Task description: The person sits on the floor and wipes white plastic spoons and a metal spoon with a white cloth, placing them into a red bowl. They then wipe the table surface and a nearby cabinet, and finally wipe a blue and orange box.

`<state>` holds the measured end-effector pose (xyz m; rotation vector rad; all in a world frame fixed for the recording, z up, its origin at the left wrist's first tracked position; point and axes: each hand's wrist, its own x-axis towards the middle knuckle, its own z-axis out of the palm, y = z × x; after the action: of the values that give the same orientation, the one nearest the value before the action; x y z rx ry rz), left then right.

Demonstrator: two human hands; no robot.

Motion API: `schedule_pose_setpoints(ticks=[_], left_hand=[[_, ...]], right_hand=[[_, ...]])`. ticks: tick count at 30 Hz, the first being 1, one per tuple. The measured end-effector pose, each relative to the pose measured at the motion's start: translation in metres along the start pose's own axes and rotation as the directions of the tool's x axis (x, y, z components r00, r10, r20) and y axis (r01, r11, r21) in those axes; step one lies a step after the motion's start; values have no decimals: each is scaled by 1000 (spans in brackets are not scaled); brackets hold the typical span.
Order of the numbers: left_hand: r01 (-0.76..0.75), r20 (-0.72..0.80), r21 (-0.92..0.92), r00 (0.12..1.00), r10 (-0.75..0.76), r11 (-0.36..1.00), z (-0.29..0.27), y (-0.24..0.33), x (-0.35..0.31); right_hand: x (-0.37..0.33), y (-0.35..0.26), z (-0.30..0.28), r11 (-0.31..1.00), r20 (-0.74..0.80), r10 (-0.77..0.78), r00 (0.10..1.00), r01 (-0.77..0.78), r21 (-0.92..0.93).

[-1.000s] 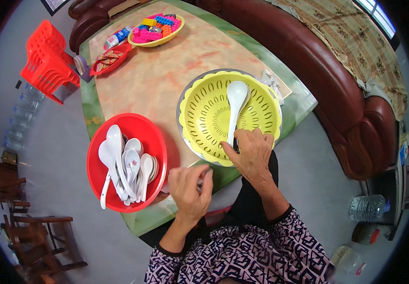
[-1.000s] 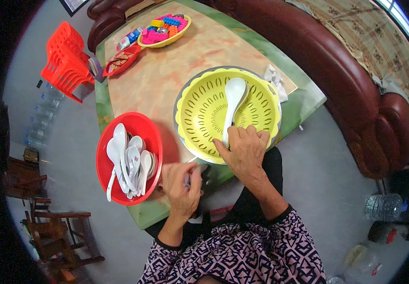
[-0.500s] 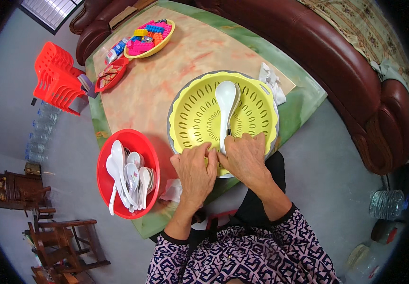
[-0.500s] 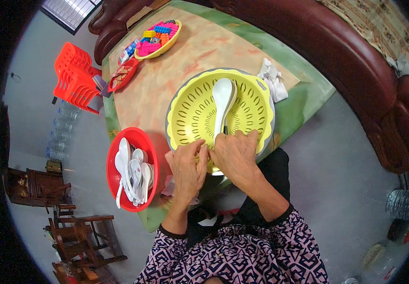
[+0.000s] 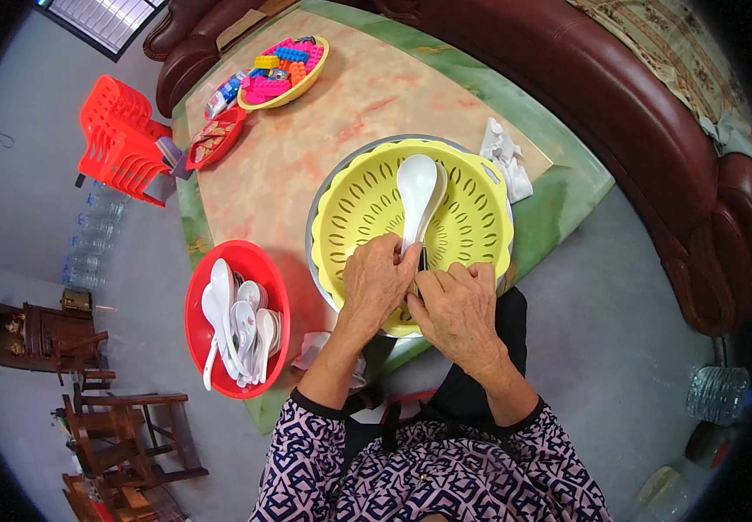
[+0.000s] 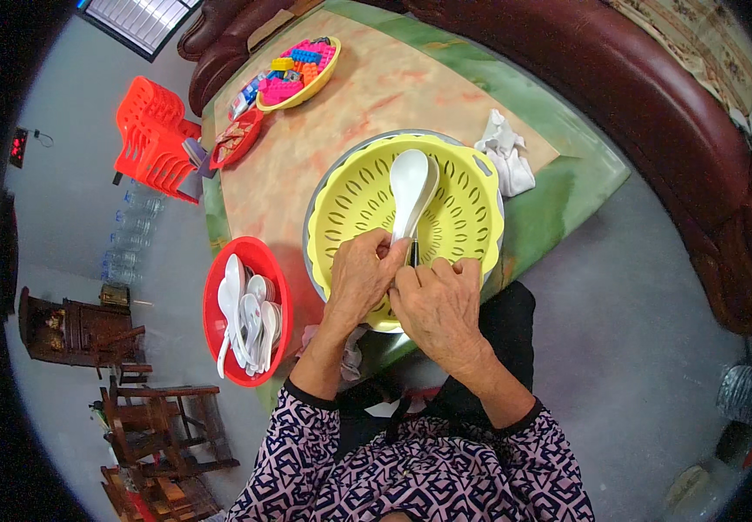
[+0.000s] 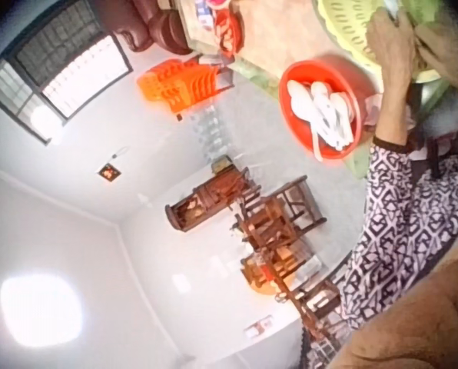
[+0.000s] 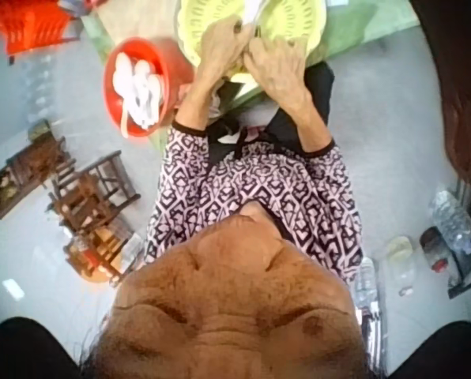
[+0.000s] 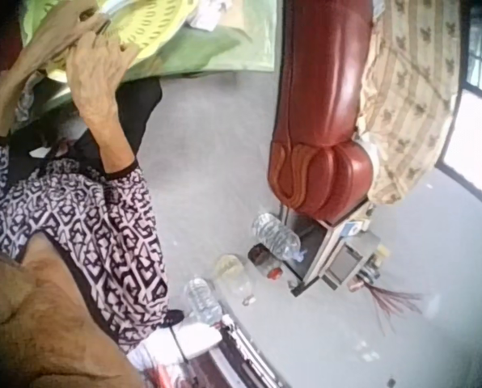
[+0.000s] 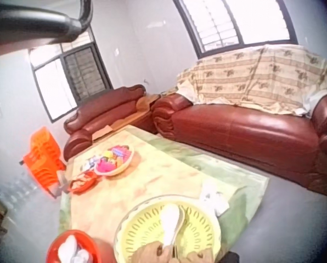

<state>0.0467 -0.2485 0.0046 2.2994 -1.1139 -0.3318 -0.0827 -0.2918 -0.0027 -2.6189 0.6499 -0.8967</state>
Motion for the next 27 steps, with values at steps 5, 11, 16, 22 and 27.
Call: schedule_pose_setpoints(ticks=[5,11,16,22,27], left_hand=[[-58,-93,-208,995,39,976,-10,-10,-8],[192,152,-782,981,-117,593,-38,-1,-69],[177,109,-899,976,-188,400,-53,-8,-148],[115,-21,-949,906,-423,293,-87,-55,-204],[168,67,-963,909,-412,212,-73,-60,-228]], right_hand=[[-2,-1,-1,998,-65,-1,998,6,67],[-10,-19,-19,959,-133,90,987,-50,278],[-34,-55,-18,783,55,105,993,-116,611],[-71,-79,6,852,146,-67,987,-20,523],[-65,-102,23,927,69,-251,965,220,302]])
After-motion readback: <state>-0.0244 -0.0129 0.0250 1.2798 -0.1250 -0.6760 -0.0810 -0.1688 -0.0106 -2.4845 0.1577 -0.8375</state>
